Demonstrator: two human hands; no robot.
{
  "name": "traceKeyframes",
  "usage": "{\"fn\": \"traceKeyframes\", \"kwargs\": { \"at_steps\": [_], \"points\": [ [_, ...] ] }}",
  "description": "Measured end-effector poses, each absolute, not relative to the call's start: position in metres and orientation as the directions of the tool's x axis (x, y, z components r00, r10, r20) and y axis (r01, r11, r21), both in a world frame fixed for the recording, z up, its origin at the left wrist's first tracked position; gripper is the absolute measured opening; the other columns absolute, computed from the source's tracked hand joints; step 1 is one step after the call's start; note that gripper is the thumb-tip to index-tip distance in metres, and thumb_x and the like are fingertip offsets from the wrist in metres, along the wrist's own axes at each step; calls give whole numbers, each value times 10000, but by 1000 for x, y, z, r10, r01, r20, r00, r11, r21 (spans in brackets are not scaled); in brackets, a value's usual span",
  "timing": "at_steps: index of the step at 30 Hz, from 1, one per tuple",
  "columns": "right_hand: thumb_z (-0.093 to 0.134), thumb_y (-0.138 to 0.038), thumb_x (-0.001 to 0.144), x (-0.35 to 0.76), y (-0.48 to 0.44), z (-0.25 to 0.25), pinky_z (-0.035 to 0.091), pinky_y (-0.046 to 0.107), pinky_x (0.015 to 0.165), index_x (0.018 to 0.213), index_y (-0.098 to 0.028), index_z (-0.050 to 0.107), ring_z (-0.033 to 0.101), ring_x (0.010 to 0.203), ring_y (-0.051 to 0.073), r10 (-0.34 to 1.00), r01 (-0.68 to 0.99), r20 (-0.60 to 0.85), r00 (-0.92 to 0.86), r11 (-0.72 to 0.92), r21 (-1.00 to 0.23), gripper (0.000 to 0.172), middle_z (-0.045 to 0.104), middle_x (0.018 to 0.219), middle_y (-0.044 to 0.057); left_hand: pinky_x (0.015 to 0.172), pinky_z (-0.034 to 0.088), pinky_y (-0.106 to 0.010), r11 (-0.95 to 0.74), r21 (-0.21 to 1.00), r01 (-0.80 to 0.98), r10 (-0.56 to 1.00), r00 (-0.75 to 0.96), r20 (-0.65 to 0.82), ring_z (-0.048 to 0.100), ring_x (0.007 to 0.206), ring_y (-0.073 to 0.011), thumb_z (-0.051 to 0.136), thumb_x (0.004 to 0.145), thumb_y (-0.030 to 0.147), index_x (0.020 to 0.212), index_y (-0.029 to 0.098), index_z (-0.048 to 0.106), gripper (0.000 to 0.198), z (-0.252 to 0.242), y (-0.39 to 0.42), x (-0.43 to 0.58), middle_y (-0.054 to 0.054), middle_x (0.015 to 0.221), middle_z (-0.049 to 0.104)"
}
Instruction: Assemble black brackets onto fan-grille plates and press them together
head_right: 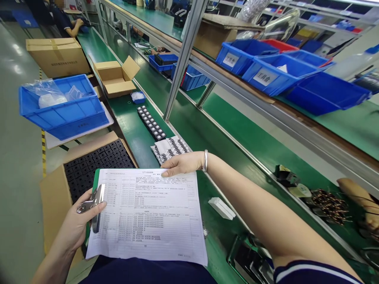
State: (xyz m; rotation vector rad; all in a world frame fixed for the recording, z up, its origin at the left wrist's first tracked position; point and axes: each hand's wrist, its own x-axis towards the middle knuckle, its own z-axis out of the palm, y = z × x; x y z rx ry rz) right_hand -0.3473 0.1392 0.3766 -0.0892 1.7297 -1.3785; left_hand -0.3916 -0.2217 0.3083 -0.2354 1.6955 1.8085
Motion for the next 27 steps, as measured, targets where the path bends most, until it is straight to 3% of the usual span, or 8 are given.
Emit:
{"fn": "traceKeyframes", "kwargs": {
  "at_steps": [5,12,19,23,25,27],
  "points": [
    [683,-550,791,-358,137,375,513,243,683,1069,-132,715,658,788,146,-525,500,-625,-577,379,-779,503,730,956,55,797,579,-250,42,820,-571,315,-771,-553,705,932,-202,906,588,317,1158,222,663,627,307,-220,-395,-27,1050,759],
    [690,-545,789,-368,139,364,514,237,681,1067,-137,714,659,789,145,-528,522,-644,-553,383,-762,494,730,960,52,796,575,-233,35,803,-595,316,-755,-574,707,913,-180,900,607,317,1171,230,648,624,300,-220,-400,-24,1054,759],
    [681,-554,796,-373,141,353,507,261,697,987,-119,717,631,730,135,-547,468,-583,-601,351,-811,476,707,863,42,905,559,-327,89,830,-550,310,-777,-548,672,1053,-255,879,621,404,1236,226,606,695,295,-219,-402,-72,1176,709],
    [703,-586,758,-380,156,368,450,252,630,819,-127,685,541,629,113,-383,393,-559,-736,431,-812,464,621,707,-7,1029,501,-392,56,915,-399,176,-898,-403,576,1241,-311,845,622,503,1304,274,542,781,277,-223,-408,-75,1257,646],
    [709,-606,739,-385,170,381,384,237,577,712,-139,622,464,588,95,-217,335,-487,-846,495,-802,476,544,641,-34,1030,511,-425,17,947,-320,92,-943,-320,568,1251,-355,849,565,552,1234,288,578,769,258,-227,-412,-65,1179,666],
    [702,-636,725,-392,186,394,314,234,549,635,-157,529,383,572,83,-20,270,-337,-941,556,-786,517,454,603,-54,974,554,-476,32,945,-326,83,-941,-327,610,1188,-394,831,523,614,1132,323,624,706,238,-227,-415,-45,1091,707]
  ]
}}
